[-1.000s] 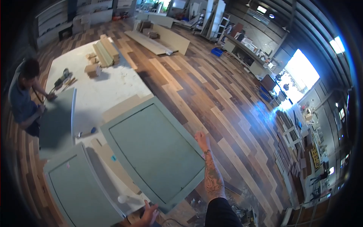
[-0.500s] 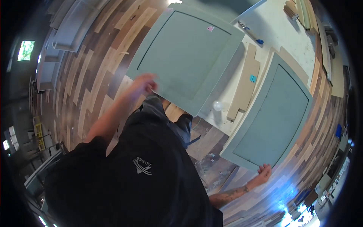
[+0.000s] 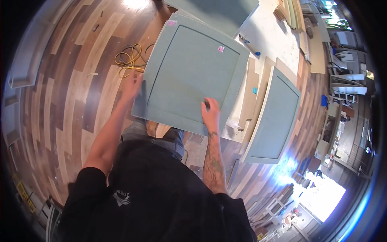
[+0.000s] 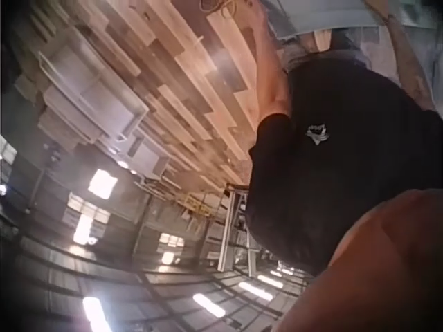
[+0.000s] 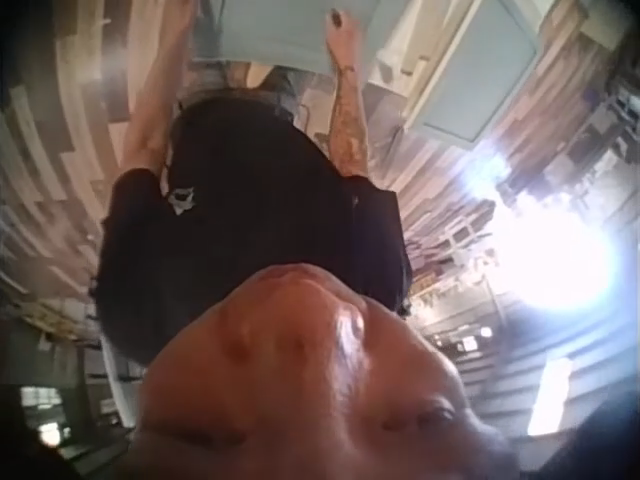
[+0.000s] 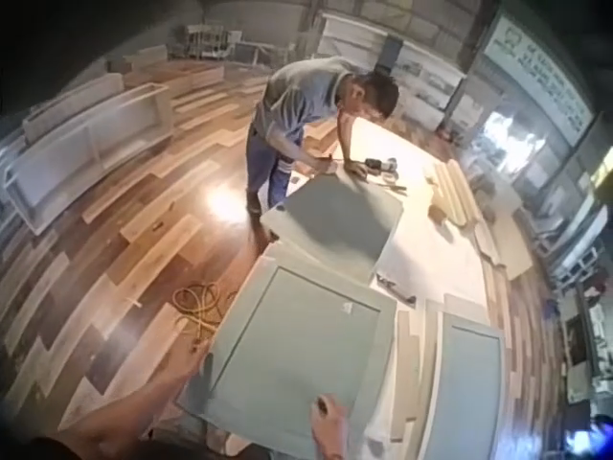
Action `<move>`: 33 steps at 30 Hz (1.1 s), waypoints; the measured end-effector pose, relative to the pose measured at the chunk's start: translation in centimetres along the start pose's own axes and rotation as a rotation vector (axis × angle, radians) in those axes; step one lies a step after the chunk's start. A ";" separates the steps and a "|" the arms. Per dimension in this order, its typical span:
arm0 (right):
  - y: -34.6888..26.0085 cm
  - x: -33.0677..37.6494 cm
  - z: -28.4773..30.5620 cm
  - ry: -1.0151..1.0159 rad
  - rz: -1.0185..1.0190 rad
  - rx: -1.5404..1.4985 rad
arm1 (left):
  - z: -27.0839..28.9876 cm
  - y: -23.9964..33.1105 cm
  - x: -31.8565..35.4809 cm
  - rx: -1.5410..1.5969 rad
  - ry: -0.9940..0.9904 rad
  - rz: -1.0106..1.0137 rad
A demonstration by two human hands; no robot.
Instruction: Applying sealant or glue to the joints of wooden cabinet doors and wiping away excess.
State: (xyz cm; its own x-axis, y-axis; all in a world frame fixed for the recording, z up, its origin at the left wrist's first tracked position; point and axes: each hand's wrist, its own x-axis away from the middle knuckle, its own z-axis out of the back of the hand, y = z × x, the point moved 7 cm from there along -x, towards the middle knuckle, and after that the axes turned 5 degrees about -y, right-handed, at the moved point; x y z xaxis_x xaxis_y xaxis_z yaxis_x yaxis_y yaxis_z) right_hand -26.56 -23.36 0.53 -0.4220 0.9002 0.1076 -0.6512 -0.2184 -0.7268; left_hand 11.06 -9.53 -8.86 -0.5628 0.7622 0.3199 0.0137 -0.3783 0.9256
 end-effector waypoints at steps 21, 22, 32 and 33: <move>1.4 -28.3 3.1 0.059 0.004 0.252 | -3.6 3.3 -0.2 -0.661 0.190 0.058; 1.4 -28.2 3.1 0.047 0.017 0.282 | -3.8 3.4 -0.1 -0.657 0.176 0.100; 2.2 -28.2 3.0 0.128 0.090 0.291 | -3.9 3.2 -0.3 -0.677 0.183 0.177; 1.9 -27.9 2.9 0.118 0.134 0.250 | -3.8 3.3 -0.4 -0.679 0.191 0.164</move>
State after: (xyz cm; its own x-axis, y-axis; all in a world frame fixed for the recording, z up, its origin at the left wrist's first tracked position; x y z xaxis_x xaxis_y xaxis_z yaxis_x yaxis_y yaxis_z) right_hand -17.83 -49.97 -1.84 -0.4478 0.8915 -0.0682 -0.7360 -0.4108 -0.5381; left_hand 8.14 -13.06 -6.73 -0.7329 0.5859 0.3458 -0.3713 -0.7703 0.5184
